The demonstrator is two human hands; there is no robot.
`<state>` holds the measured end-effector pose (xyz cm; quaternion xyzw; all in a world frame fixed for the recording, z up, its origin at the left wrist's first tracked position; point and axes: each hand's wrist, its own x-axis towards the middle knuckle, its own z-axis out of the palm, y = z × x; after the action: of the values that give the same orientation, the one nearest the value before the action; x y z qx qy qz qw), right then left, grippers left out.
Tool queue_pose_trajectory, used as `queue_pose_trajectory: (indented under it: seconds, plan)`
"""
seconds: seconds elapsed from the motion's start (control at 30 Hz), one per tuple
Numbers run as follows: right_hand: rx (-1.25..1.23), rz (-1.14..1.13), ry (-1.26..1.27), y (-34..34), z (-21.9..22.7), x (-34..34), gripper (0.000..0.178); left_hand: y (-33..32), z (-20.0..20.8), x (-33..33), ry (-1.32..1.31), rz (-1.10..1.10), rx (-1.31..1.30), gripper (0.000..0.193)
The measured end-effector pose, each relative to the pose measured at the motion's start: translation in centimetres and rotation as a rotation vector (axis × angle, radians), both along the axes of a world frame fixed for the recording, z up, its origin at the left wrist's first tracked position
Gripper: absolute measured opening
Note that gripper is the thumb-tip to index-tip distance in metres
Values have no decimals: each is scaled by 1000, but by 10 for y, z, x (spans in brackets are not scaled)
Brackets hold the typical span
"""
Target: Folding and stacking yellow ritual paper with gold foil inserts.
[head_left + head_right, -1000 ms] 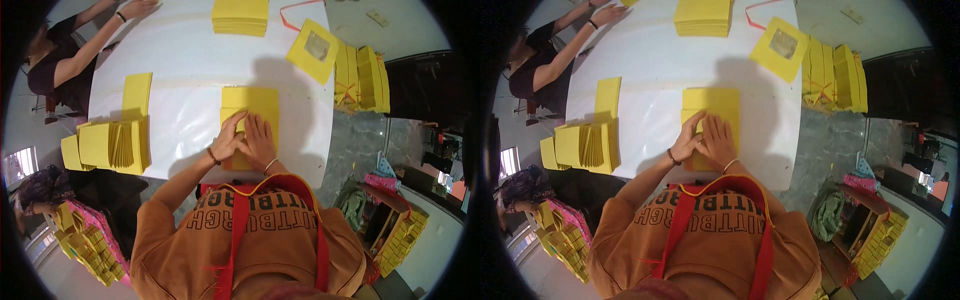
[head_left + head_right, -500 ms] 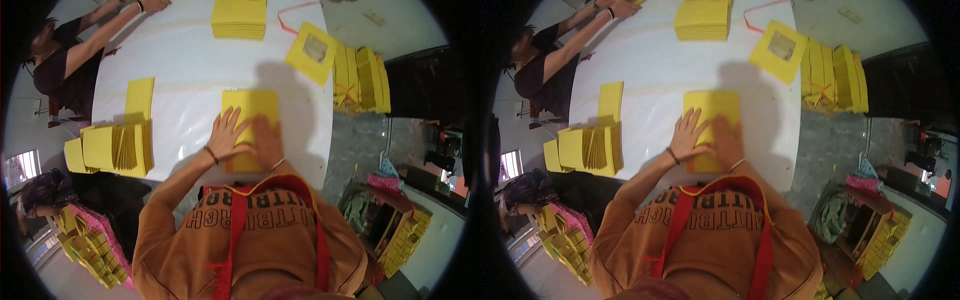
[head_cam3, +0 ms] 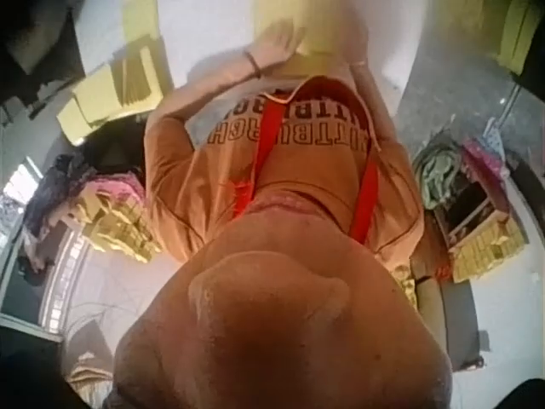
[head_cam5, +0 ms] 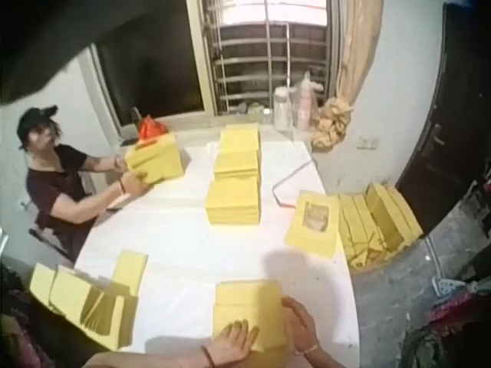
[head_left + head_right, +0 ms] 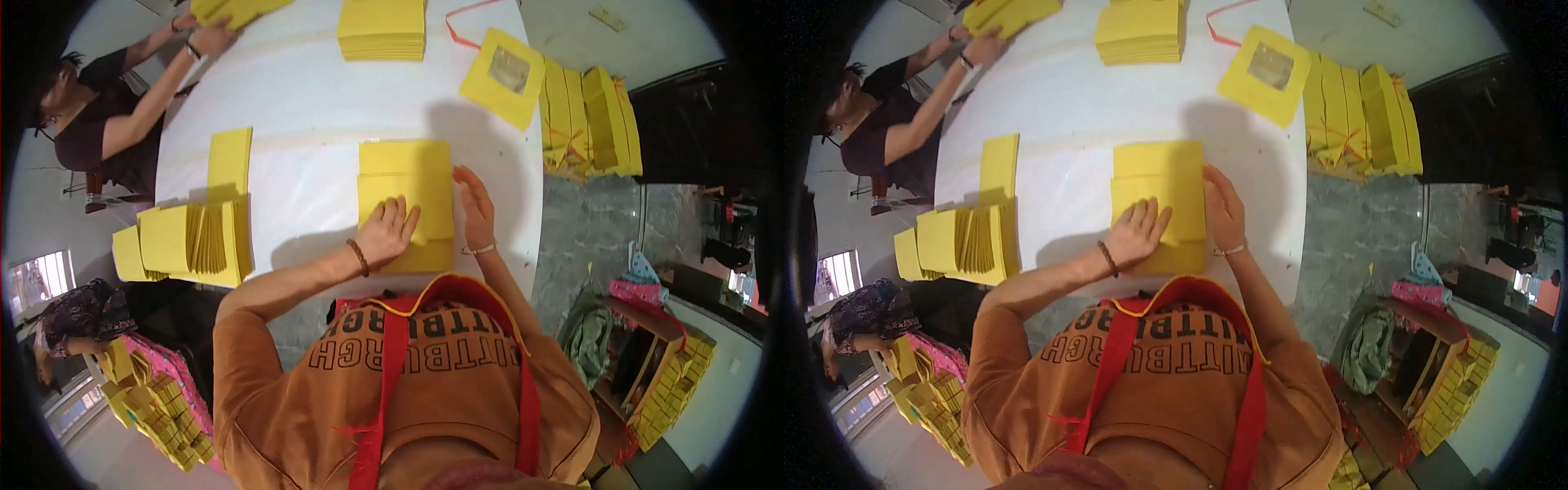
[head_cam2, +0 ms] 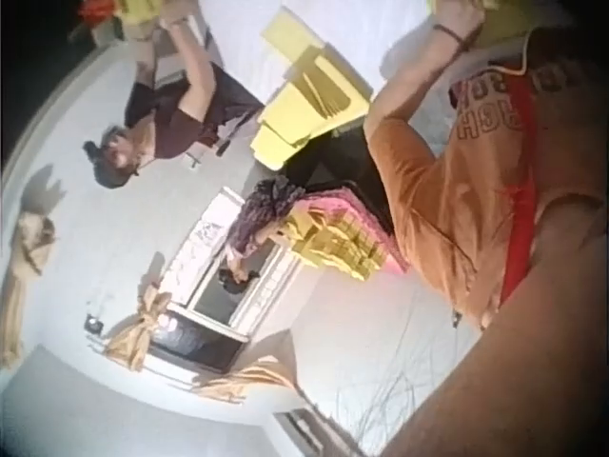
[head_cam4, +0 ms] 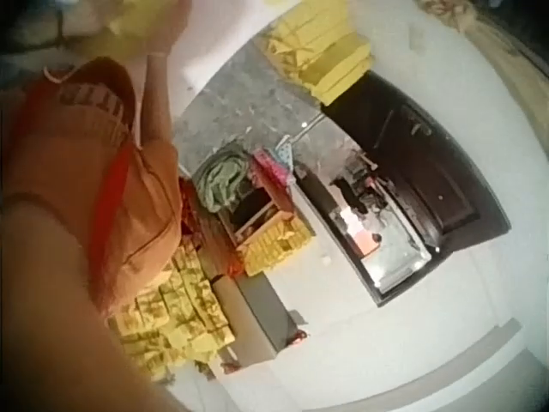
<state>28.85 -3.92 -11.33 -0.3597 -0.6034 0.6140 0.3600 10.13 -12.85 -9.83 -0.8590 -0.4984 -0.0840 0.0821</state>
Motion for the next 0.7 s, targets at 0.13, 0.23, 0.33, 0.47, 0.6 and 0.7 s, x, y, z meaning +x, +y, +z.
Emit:
queue_pose_trajectory:
  seconds: [0.13,0.23,0.33,0.47,0.6,0.7]
  plan:
    - [-81,-326,49,-7,-3,8,49,25,43,-22,-365,12,-324,48]
    - [-91,-360,22,-17,-22,11,49,68,92,-61,-525,184,-203,46]
    - [-63,-356,9,-17,-25,8,46,140,115,-104,-386,163,148,49]
    - [-13,-337,10,-16,-32,7,40,238,95,-132,-257,217,331,55]
    - [30,-307,-5,-16,-41,7,37,297,46,-151,-120,264,345,57]
    - [86,-287,-64,-16,-43,9,36,311,25,-154,-34,300,179,54]
